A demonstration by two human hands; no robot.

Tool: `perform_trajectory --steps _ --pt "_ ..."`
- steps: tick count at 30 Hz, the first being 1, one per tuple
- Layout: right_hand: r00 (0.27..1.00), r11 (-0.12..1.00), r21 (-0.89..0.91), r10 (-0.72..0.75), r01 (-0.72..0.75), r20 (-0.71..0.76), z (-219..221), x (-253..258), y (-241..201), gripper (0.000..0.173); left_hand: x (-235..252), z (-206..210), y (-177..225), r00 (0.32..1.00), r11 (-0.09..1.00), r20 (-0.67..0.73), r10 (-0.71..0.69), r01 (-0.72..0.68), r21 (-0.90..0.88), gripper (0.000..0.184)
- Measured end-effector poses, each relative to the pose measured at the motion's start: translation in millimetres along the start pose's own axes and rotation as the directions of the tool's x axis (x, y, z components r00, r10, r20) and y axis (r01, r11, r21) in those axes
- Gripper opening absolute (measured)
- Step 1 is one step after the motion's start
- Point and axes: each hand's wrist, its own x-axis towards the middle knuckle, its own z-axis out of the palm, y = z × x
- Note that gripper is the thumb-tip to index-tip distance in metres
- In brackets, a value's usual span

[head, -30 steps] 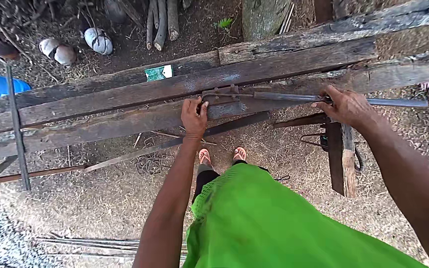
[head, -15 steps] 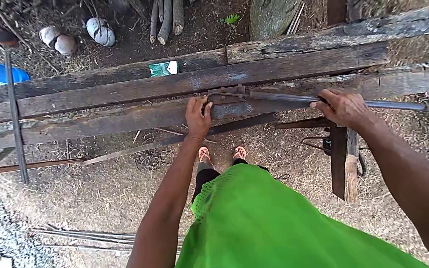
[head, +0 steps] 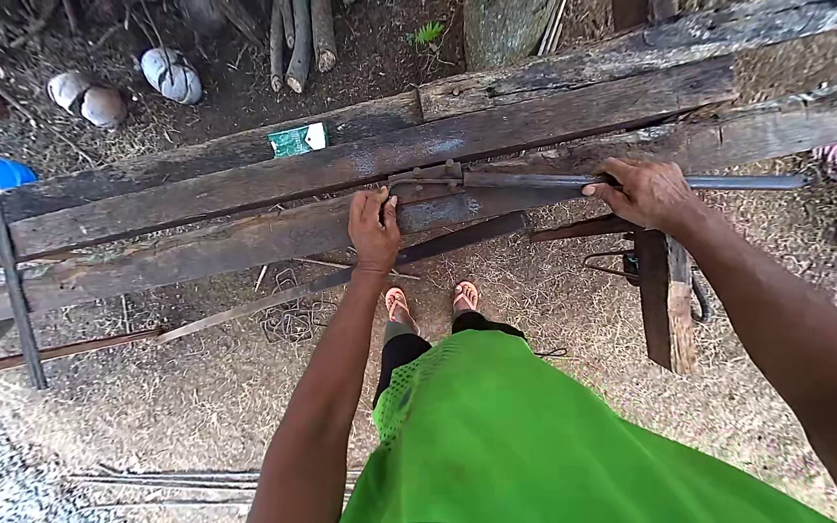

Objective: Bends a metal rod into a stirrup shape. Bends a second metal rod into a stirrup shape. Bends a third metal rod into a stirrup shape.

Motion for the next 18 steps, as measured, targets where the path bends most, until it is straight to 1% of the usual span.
perform_trajectory --steps 2,6,8,11,13,18 --pt "1.000 1.000 -0.003 0.004 -0.004 0.023 -1.3 0.8 1.4 0.061 0.0 0.8 -0.9 1.000 1.000 -0.007 0.012 -0.012 -0.001 0.024" --pt "0.997 0.999 -0.022 0.029 -0.028 0.071 -10.2 9.4 -2.8 0.075 -0.5 1.9 -0.8 1.000 1.000 -0.011 0.004 -0.004 0.013 0.025" --pt "0.995 0.999 -0.030 0.043 -0.041 0.095 -12.1 11.2 -7.8 0.076 -0.5 1.3 -0.6 1.000 1.000 -0.007 0.006 -0.006 0.012 0.025" --pt "0.996 0.999 -0.032 0.022 -0.019 0.083 -11.3 10.5 -9.8 0.076 0.7 -2.3 0.0 0.999 1.000 0.037 0.009 -0.009 0.005 0.026" --pt "0.997 0.999 -0.030 0.012 -0.010 0.077 -10.4 9.9 -10.6 0.074 0.6 -3.3 0.2 0.999 1.000 0.042 0.016 -0.017 0.008 0.026" --pt "0.997 0.994 -0.109 0.033 -0.025 0.075 -5.7 8.2 -11.9 0.076 1.0 -2.9 -0.6 0.999 0.999 0.044 0.027 -0.028 0.024 0.027"
